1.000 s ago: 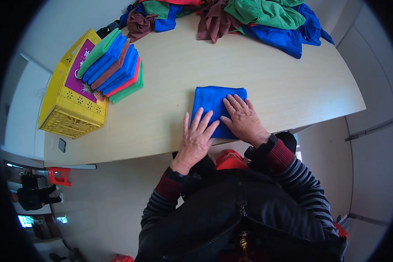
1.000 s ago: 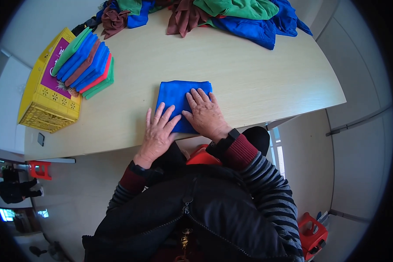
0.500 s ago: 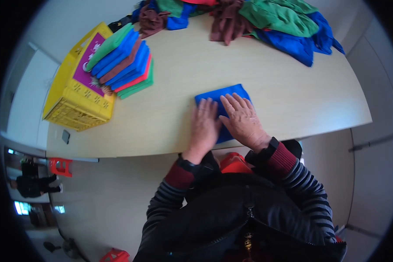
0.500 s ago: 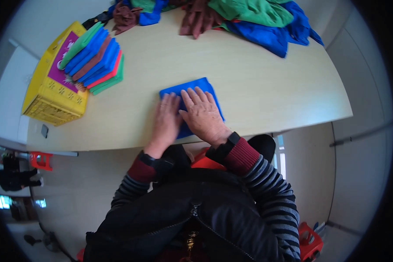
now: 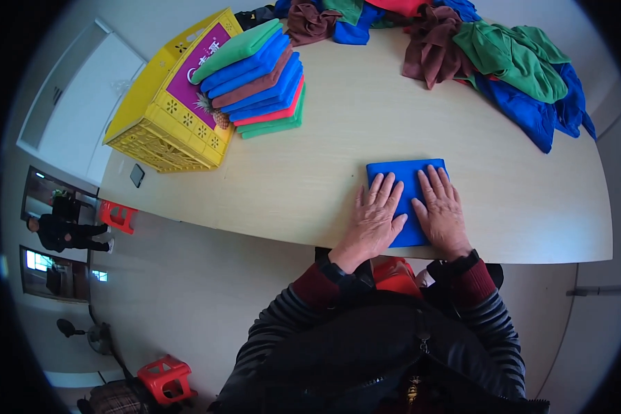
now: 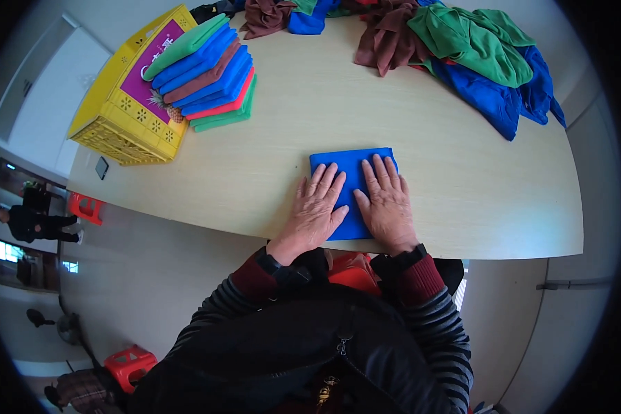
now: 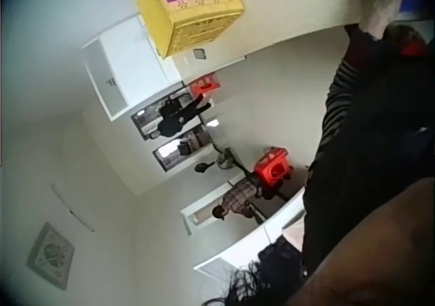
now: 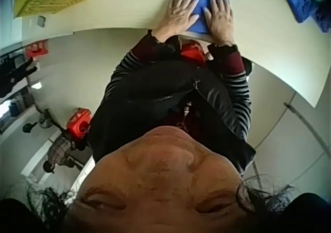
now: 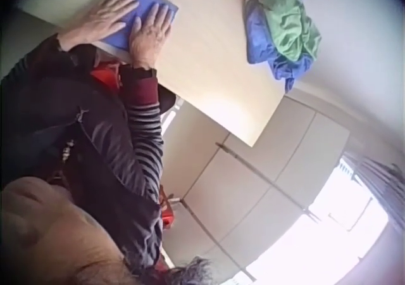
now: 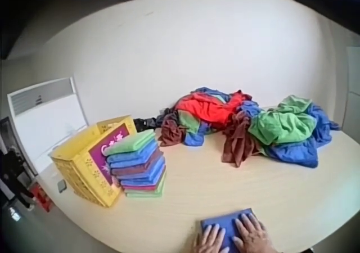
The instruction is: The person folds a green cloth by hand and places it on a stack before spreading out and folding a blue cloth into a square.
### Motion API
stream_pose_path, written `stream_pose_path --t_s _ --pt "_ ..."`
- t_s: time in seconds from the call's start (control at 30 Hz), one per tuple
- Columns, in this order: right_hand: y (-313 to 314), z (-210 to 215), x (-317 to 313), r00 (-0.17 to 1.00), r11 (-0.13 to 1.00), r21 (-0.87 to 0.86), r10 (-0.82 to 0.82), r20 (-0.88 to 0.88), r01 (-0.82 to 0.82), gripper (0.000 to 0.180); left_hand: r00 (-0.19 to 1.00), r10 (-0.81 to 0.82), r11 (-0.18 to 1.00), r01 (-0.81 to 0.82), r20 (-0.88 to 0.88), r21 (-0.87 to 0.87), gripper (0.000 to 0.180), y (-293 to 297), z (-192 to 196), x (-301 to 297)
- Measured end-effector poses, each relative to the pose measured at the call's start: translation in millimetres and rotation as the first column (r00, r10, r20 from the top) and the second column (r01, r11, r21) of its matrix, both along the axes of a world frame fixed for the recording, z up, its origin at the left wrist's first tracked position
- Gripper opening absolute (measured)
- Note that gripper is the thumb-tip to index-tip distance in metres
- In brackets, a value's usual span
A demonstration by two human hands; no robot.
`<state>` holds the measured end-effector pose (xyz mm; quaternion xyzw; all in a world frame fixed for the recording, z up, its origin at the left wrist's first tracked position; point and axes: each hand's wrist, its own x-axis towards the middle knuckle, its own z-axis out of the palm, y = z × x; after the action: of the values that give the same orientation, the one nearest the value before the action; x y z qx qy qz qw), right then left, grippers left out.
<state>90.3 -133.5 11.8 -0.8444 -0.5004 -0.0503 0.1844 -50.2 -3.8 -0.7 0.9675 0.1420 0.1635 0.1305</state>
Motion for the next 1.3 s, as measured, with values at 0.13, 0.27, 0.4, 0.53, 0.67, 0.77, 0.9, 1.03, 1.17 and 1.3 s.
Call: stream_pose_path --t_s 0.13,0.27,0.4,0.53,0.67,0.77,0.9,1.03,1.17,1.3 --pt "-14 3 3 0.997 0.997 -0.019 -0.074 -0.026 0.073 0.058 1.0 -0.006 1.0 0.006 0.004 -0.003 0.068 0 3 2" --pt "-13 8 3 0.995 0.993 -0.075 -0.096 0.004 0.096 0.058 1.0 -0.003 1.0 0.003 0.026 0.019 0.068 2 1 0" --pt "-2 18 -4 0.992 0.991 -0.114 -0.061 0.114 0.074 0.057 0.999 -0.001 0.999 -0.001 0.035 0.054 0.067 2 -2 0" --pt "9 12 -12 0.998 0.999 -0.053 0.004 0.059 -0.001 0.057 1.0 -0.003 0.998 0.001 0.017 0.067 0.067 -1 -2 -1" --pt "12 0 -10 0.998 0.998 -0.048 0.03 0.048 -0.028 0.057 1.0 -0.003 0.998 0.002 0.02 0.069 0.068 -2 -3 0" --pt "11 -1 -9 0.999 0.999 -0.026 0.031 0.043 -0.03 0.058 1.0 -0.014 0.998 0.013 0.02 0.063 0.069 0 -6 -1" --pt "10 -4 -10 0.999 0.999 -0.019 0.027 0.043 -0.027 0.058 0.999 -0.043 0.999 0.043 0.0 0.03 0.072 5 -6 -10" --pt "9 -2 -7 0.998 0.999 -0.022 0.045 0.047 -0.044 0.057 0.996 -0.087 0.995 0.086 -0.032 -0.043 0.074 10 3 -24" --pt "12 3 -14 0.999 0.997 -0.074 0.021 0.036 -0.019 0.057 0.993 -0.111 0.99 0.108 -0.031 -0.087 0.076 11 0 -29" --pt "17 4 -38 1.0 0.997 -0.079 0.02 0.018 -0.019 0.058 0.994 -0.108 0.991 0.106 -0.024 -0.075 0.077 12 -6 -27"
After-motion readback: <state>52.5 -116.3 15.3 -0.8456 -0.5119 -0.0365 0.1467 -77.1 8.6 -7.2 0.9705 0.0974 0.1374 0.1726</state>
